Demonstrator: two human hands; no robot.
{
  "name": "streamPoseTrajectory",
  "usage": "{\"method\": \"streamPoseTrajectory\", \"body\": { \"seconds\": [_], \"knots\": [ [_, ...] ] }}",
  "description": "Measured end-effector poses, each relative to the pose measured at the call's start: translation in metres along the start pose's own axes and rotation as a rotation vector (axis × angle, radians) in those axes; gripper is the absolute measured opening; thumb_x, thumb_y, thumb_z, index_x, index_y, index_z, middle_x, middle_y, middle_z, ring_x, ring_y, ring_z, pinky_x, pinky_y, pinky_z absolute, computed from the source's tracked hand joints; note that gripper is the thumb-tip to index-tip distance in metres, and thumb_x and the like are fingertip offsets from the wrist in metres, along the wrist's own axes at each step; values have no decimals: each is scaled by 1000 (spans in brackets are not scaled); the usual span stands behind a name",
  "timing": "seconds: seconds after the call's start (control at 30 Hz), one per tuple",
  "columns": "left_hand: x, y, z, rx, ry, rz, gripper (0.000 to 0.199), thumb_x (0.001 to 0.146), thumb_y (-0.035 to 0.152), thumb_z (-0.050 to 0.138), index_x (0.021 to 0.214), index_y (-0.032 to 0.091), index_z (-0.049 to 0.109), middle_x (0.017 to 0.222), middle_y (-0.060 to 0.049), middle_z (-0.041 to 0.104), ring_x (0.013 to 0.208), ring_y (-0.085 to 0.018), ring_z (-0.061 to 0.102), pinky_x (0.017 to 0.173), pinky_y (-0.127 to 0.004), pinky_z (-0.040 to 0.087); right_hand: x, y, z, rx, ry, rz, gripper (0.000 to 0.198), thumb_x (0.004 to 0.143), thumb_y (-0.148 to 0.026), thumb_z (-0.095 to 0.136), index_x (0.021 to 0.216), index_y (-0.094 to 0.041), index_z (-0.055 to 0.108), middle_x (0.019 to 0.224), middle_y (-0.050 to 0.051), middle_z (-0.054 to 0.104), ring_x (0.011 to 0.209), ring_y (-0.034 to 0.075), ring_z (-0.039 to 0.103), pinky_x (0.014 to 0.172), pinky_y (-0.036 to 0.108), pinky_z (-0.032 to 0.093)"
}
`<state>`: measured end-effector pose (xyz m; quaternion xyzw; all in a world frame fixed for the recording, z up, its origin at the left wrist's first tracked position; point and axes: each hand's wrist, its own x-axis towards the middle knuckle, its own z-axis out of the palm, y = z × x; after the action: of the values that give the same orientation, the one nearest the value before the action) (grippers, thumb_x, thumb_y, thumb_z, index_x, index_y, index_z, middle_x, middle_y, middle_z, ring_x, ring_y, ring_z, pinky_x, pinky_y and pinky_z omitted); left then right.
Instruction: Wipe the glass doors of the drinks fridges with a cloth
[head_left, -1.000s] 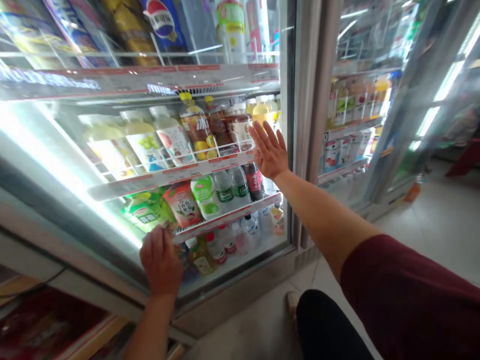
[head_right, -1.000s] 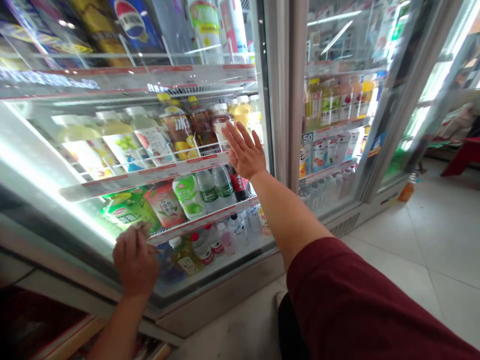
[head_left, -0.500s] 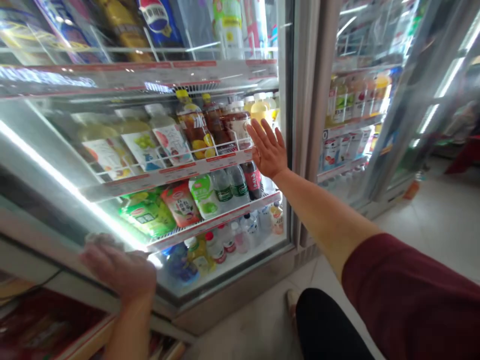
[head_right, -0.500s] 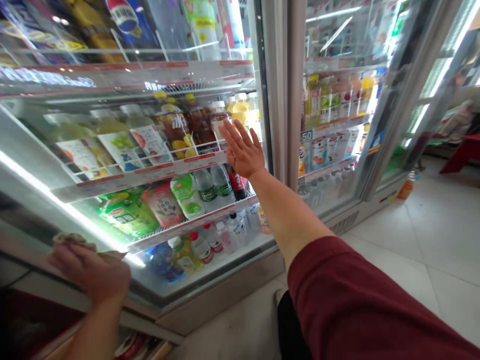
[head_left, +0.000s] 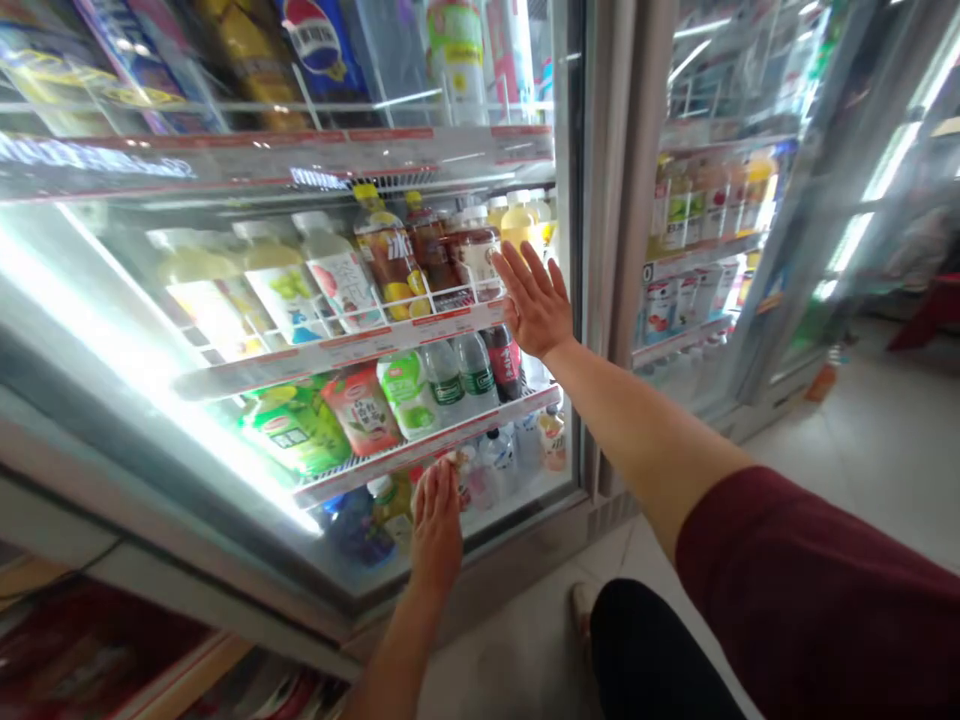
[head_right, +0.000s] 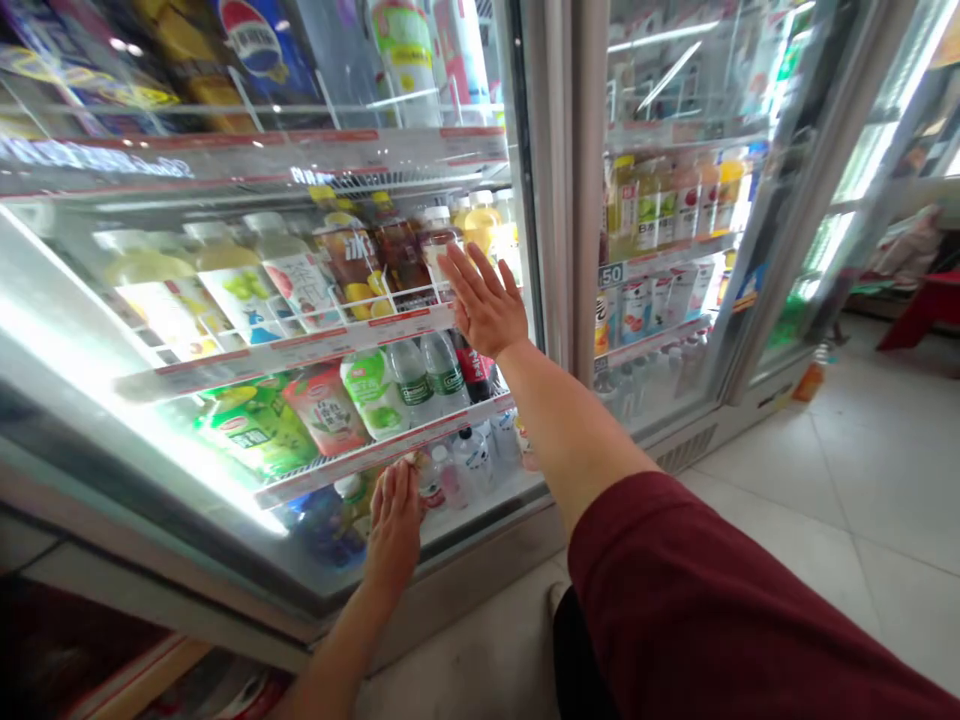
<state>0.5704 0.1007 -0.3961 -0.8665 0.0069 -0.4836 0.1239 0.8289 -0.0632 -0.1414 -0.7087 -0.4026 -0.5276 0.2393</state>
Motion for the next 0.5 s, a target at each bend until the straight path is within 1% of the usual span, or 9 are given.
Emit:
{"method": "streamPoseTrajectory", "body": {
  "seconds": [0.07,0.1,0.2,0.27,0.33,0.37,0.43,0.47,0.5],
  "knots": [
    [2,1,4,-17,-18,63,84,100,-1,42,177,13,10,171,-15,43,168,-24,19,141,-43,18,0,1,2,-4,14,-3,69,107,-27,27,177,-29,22,180,-1,36,171,26,22,140,59,17],
    [8,-2,4,-28,-27,99,85,100,-1,41,177,15,10,169,-13,46,167,-22,22,141,-42,19,0,1,3,-7,20,-4,69,108,-27,27,176,-29,23,180,-1,36,171,25,22,140,59,18],
    [46,-19,1,-50,-45,187,86,100,-1,41,177,19,11,166,-10,52,163,-19,34,139,-37,22,-1,1,3,-17,16,-4,68,108,-27,27,176,-28,24,180,0,36,171,25,23,140,58,18],
    [79,-28,-5,-48,-35,188,83,102,1,42,177,18,12,169,-12,47,165,-21,31,139,-39,23,0,0,2,-19,0,3,68,108,-27,28,176,-29,23,180,0,35,171,26,22,141,58,18],
    [107,-36,-12,-39,4,147,81,104,5,45,177,16,12,172,-14,41,168,-24,23,140,-45,21,0,-1,1,-23,-5,9,68,108,-26,29,176,-29,26,180,-1,35,171,26,22,141,57,18],
    [116,-39,-15,-36,36,117,80,105,7,46,177,16,13,173,-15,39,168,-26,19,140,-48,20,0,-1,1,-25,-3,10,68,108,-26,29,175,-29,28,180,-1,35,171,25,23,141,56,18],
    [119,-45,-22,-31,100,53,80,106,8,46,178,20,13,173,-14,40,169,-27,19,140,-52,20,0,-2,0,-29,7,9,67,108,-25,29,175,-28,30,179,-1,36,171,25,23,141,55,18],
    [111,-48,-24,-25,124,30,80,106,7,46,178,21,14,172,-14,42,168,-28,21,139,-52,21,0,-2,0,-30,10,8,67,108,-25,28,174,-28,31,179,-1,37,171,25,23,141,55,18],
    [97,-52,-26,-14,136,16,80,106,7,45,178,22,15,171,-14,43,168,-28,23,139,-53,23,0,-2,0,-30,10,7,67,108,-25,28,175,-28,31,179,-1,37,171,25,23,141,55,18]
  ]
}}
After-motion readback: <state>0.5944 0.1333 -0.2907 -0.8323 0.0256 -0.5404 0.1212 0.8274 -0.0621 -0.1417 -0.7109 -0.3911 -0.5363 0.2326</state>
